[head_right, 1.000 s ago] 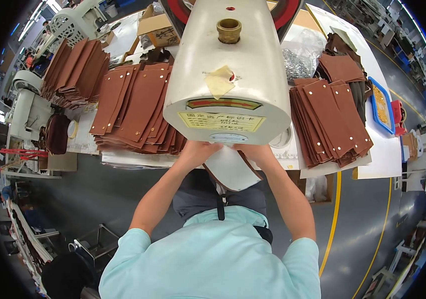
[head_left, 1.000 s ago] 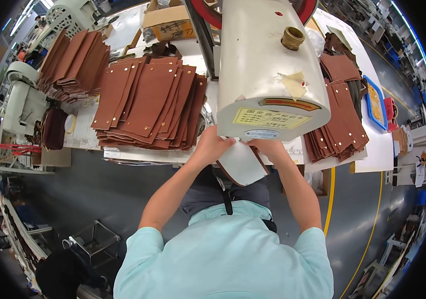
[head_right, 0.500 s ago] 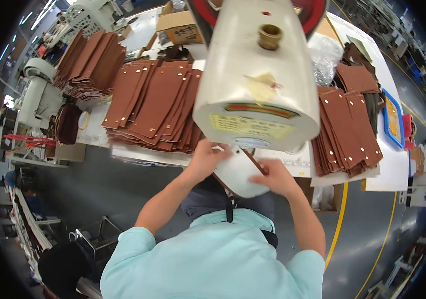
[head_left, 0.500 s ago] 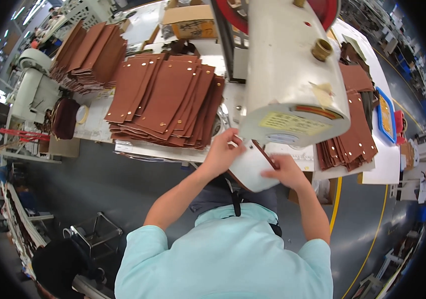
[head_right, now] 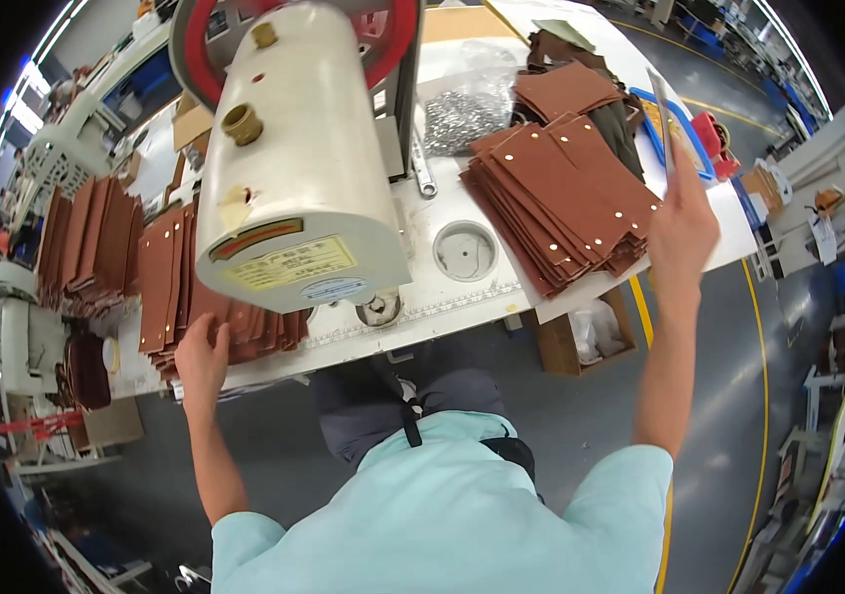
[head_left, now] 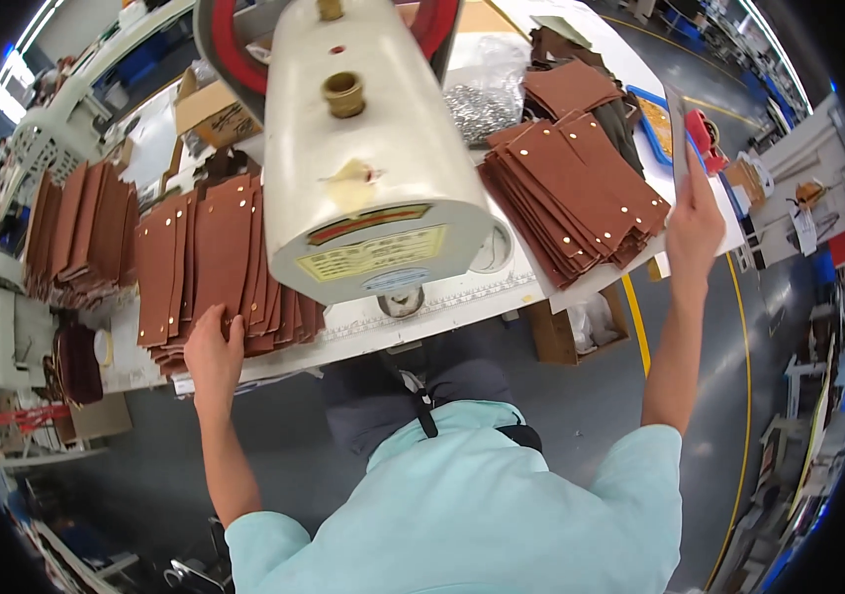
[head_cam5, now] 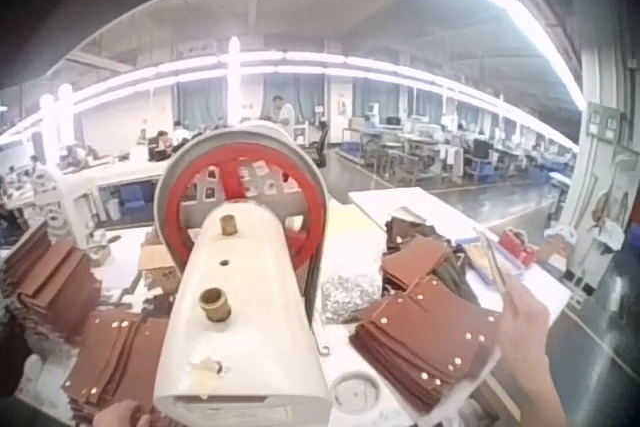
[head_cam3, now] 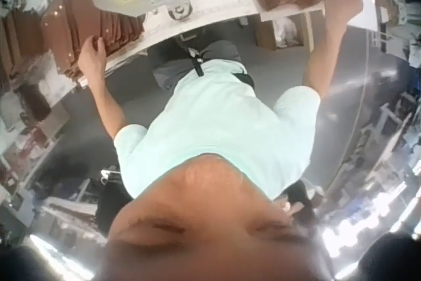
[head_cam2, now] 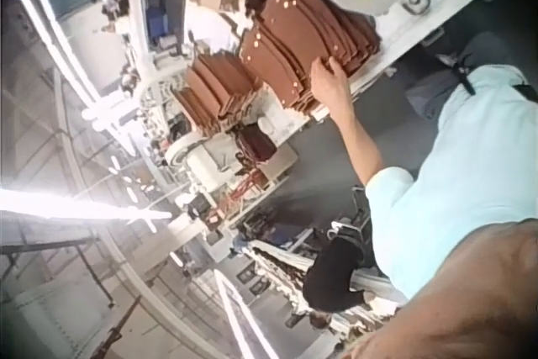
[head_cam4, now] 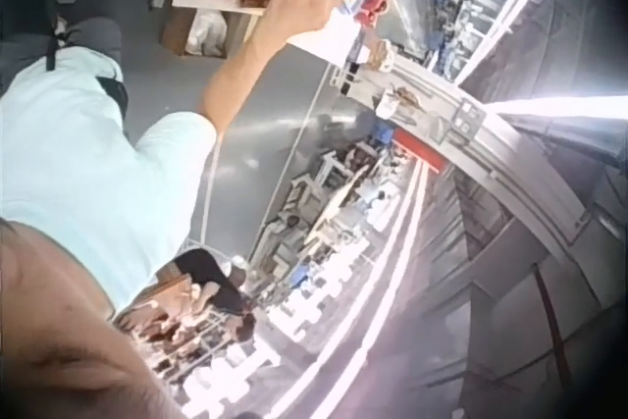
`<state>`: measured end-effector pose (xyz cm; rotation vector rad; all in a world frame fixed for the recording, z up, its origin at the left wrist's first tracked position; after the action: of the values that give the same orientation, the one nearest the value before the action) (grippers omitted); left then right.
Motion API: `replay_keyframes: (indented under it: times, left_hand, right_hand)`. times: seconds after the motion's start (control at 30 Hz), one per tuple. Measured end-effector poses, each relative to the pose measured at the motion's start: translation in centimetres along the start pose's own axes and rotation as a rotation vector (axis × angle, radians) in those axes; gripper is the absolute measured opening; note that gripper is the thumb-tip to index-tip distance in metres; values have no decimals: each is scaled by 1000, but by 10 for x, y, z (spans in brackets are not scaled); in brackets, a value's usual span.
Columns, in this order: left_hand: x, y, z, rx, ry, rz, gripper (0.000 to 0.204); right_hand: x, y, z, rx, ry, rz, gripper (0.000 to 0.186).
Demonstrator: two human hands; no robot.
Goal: Using a press machine to punch holes or attach hardware to leather pieces.
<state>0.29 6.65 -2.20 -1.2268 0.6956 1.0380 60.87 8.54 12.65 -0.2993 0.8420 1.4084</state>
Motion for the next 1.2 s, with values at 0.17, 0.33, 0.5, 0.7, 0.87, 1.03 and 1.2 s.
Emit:
replay_keyframes:
  times: [0.17, 0.33, 0.5, 0.7, 0.87, 1.03, 1.2]
  left_hand:
    - [11, -18, 7, 65, 22, 199, 22]
    - [-7, -5, 2, 184, -91, 218, 20]
    - [-137, -24, -26, 225, -544, 267, 13]
    - [-232, -97, -107, 361, -478, 173, 16]
    - [-197, -178, -111, 803, -246, -254, 14]
    - [-111, -197, -93, 771, -115, -591, 15]
    - [-43, -137, -71, 254, -31, -967, 15]
  right_hand:
    - [83, 38, -37, -277, 120, -161, 39]
    - [132, 79, -151, -538, 324, 134, 28]
    - [96, 122, -178, -531, 421, 451, 18]
    - [-26, 204, -178, -745, 21, 1026, 14]
    - [-79, 273, -194, -817, 75, 1163, 38]
    - [6, 308, -251, -720, 894, 1145, 52]
    - [63, 221, -268, -468, 1160, 1164, 43]
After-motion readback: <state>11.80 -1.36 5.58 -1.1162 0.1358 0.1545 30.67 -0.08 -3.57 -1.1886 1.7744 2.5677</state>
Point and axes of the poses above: each hand's wrist, its own z-axis towards the middle knuckle, its own x-axis out of the palm, y = z × x, the point moved 9 cm from there along z, towards the middle knuckle, and after that the axes turned 11 degrees about -z, right-handed, at the moved point
